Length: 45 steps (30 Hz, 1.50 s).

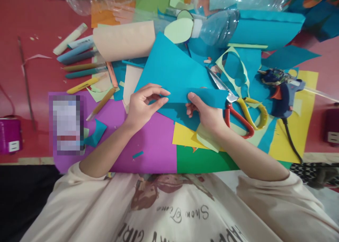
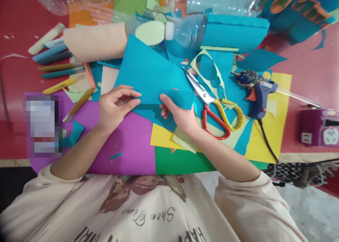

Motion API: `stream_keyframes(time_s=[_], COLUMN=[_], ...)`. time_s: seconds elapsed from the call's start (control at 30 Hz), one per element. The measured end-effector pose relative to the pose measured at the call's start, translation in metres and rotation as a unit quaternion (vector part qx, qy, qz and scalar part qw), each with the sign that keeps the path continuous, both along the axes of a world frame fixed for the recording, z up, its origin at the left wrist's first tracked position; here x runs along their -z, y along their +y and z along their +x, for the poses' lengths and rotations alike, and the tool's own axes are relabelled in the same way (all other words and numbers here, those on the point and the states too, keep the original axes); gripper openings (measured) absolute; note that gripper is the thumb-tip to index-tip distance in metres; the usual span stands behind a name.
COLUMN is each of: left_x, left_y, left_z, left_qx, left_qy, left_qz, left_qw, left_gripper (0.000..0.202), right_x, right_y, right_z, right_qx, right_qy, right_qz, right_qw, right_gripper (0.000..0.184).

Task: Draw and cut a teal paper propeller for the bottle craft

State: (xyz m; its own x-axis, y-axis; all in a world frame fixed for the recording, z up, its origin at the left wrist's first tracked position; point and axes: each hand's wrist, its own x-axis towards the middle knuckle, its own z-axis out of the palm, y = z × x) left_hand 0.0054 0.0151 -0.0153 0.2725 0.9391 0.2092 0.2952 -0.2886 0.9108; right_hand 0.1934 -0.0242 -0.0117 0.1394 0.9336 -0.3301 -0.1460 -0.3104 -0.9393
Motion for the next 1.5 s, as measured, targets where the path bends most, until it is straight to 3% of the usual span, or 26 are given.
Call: stream_keyframes(time_s=[0.1, 0.3, 0.47, 0.57, 0.93, 1.1, 1.33, 1.5], left_x=[0.000, 0.000, -0.011, -0.016, -0.006, -0.009, -0.010, -0.017], left_y=[0.000, 0.003, -0.004, -0.007, 0.001, -0.001, -0.004, -0.008], left_z=[-0.001, -0.003, 0.003, 0.005, 0.004, 0.005, 0.008, 0.007], left_qx=[0.006, 0.042, 0.115, 0.150, 0.071, 0.069, 0.082, 0.091], left_qy=[-0.003, -0.083, -0.095, -0.083, -0.100, -0.099, -0.077, -0.058], left_qz=[-0.011, -0.092, -0.289, -0.338, -0.322, -0.336, -0.294, -0.248], left_qw=[1.000, 0.991, 0.946, 0.925, 0.939, 0.934, 0.949, 0.963], left_gripper=[0.019, 0.068, 0.066, 0.063, 0.057, 0.058, 0.057, 0.053], right_x=[0.000, -0.002, -0.010, -0.012, -0.008, 0.000, -0.007, -0.009], right_y=[0.000, -0.002, -0.003, -0.003, -0.002, -0.004, -0.002, -0.001], right_z=[0.001, 0.002, -0.002, -0.003, 0.001, 0.001, -0.004, -0.004], right_qx=[-0.006, -0.025, -0.074, -0.090, -0.093, -0.053, -0.110, -0.139], right_qy=[-0.001, -0.012, 0.008, 0.016, -0.006, 0.027, 0.047, 0.061], right_qz=[-0.002, 0.012, -0.003, -0.008, 0.049, 0.058, 0.064, 0.062], right_qw=[1.000, 1.000, 0.997, 0.996, 0.994, 0.997, 0.991, 0.987], right_gripper=[0.037, 0.038, 0.045, 0.046, 0.022, 0.028, 0.044, 0.044])
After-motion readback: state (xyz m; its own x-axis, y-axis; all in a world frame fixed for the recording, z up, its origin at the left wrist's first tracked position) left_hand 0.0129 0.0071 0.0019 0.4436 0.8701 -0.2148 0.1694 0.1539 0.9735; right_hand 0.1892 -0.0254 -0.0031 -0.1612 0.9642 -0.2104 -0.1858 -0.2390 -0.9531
